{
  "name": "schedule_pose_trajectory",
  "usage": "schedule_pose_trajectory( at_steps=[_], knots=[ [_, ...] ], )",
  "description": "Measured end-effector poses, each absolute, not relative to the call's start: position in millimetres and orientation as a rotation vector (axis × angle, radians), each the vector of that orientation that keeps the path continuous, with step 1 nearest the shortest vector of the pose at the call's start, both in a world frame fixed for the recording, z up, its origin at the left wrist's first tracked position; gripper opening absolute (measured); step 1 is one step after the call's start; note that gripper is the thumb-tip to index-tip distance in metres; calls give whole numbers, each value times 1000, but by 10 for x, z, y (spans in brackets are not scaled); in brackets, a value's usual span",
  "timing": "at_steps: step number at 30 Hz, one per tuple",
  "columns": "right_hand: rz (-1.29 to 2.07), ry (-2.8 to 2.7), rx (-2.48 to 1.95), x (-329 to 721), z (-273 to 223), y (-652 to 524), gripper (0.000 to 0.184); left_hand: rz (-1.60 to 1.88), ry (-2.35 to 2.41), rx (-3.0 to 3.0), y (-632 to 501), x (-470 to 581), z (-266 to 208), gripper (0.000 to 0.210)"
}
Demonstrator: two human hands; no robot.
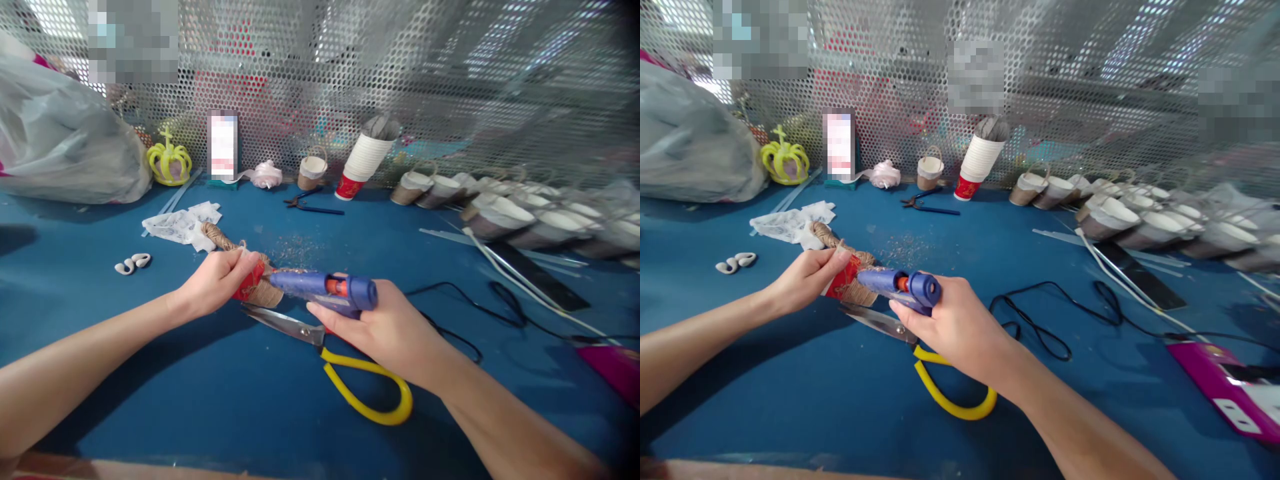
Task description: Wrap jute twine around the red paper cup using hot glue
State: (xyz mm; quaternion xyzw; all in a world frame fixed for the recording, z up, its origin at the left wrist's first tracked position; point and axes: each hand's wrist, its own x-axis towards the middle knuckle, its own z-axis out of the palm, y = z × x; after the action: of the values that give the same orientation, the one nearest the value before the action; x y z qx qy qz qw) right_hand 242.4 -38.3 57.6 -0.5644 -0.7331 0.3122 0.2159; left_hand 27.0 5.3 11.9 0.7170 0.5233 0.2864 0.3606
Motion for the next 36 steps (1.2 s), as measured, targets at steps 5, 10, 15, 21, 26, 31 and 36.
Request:
schedule_pose_trajectory(
  at_steps=[5,10,15,21,26,31,36],
  knots=[
    [844,-2023,-1577,2461,555,-339,20,778,1268,1879,47,254,97,41],
    [847,-2038,-1582,2471,570,-341,20,786,1225,1891,43,248,83,41],
    [846,-2046,-1575,2468,588,-356,21,800,1204,1883,51,243,73,42],
    [854,-1998,-1611,2462,588,-301,20,781,1162,1956,43,231,81,41],
    [867,-2003,-1604,2472,602,-317,21,755,1187,1975,43,224,77,41],
    [855,-2010,-1548,2470,611,-320,22,746,1176,1970,45,223,54,41],
    [882,-1992,-1596,2471,608,-310,22,757,1155,1963,39,216,42,41]
  ],
)
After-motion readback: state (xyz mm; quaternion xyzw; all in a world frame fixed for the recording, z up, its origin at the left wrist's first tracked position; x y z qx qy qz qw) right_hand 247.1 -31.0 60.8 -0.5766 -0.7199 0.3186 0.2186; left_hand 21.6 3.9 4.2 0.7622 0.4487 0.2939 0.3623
